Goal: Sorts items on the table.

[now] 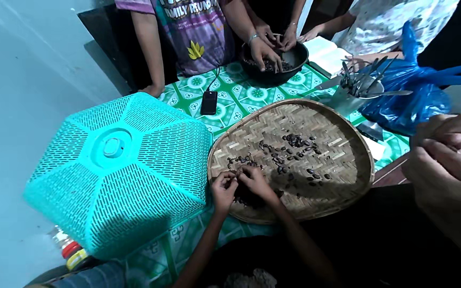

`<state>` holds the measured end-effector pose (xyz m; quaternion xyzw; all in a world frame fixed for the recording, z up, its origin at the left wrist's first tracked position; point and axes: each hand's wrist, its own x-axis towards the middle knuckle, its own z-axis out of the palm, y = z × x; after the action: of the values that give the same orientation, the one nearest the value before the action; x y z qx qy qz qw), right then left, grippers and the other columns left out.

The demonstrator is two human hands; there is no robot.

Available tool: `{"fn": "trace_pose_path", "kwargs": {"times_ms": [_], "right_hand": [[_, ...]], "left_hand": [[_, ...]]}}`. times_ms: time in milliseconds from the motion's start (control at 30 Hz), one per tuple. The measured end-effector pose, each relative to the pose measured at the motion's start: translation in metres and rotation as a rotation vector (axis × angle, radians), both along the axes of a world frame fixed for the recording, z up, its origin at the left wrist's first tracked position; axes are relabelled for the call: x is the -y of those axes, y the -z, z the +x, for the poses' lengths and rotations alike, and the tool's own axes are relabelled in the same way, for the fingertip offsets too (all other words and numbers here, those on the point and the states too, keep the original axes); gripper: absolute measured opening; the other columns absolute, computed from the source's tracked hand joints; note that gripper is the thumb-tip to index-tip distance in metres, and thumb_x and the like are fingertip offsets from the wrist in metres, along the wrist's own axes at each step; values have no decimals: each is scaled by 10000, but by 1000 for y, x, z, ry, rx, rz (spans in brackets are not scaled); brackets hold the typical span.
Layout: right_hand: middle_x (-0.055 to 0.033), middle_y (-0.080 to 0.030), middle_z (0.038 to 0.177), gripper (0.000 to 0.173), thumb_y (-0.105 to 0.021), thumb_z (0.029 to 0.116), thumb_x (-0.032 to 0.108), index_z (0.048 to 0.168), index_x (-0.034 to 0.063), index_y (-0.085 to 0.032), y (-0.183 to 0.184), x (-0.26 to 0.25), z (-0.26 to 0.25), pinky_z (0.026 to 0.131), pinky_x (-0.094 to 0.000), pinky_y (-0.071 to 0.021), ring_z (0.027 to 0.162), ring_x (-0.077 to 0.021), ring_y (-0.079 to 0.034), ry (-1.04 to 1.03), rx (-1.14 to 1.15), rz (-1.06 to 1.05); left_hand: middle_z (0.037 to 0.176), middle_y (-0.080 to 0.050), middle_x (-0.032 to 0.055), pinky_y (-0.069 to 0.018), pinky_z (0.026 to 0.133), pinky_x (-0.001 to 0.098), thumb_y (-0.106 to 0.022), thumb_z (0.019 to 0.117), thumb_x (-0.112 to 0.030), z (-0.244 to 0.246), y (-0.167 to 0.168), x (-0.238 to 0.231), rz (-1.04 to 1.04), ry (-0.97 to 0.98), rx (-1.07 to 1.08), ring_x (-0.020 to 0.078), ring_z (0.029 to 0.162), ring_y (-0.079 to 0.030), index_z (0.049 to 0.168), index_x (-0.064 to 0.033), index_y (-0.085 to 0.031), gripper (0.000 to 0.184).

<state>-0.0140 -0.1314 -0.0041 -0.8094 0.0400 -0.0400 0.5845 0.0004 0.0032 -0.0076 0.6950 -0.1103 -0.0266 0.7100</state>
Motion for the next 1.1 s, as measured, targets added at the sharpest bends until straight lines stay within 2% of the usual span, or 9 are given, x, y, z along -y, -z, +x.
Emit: {"fn": "trace_pose_path", "kwargs": {"times_ms": [300, 500, 700, 867, 1100], "right_hand": [[-39, -594, 759, 234, -482, 1005, 83, 968, -74, -651, -4, -2, 0, 687, -234, -481, 683, -41, -550, 10, -27, 41], [-61, -601, 789, 237, -470, 1014, 84, 991, -81, -639, -3, -2, 1, 710, -264, -493, 703, -70, -561, 30, -54, 57], [-40, -574, 774, 230, -461, 1013, 76, 978, -73, -632, -3, 0, 1, 684, -240, -472, 684, -50, -535, 55, -53, 66], [-23, -544, 746, 233, -459, 1012, 90, 949, -62, -624, -1, 0, 2, 668, -231, -459, 665, -42, -512, 54, -27, 56], [-47, -579, 806, 234, -449, 1038, 72, 987, -77, -621, -8, -10, 1, 701, -224, -477, 714, -41, -544, 99, -56, 144]], "left_hand": [[935, -677, 86, -558, 733, 173, -600, 848, 114, 1, 3, -1, -45, -9, 27, 13, 786, -645, 1000, 137, -626, 156], [929, -677, 79, -571, 735, 194, -601, 839, 119, 0, 2, -1, -61, -8, 14, 25, 772, -654, 993, 135, -620, 156], [927, -681, 70, -580, 731, 196, -611, 824, 137, 0, 2, 0, -64, -15, 9, 28, 763, -662, 985, 128, -624, 162], [945, -692, 66, -588, 724, 213, -588, 843, 127, 0, 6, 1, -95, -32, 31, 34, 764, -670, 1011, 131, -621, 170], [947, -698, 29, -594, 721, 210, -575, 876, 113, 1, 9, 1, -157, -67, 93, 24, 765, -676, 1028, 121, -624, 160]]}}
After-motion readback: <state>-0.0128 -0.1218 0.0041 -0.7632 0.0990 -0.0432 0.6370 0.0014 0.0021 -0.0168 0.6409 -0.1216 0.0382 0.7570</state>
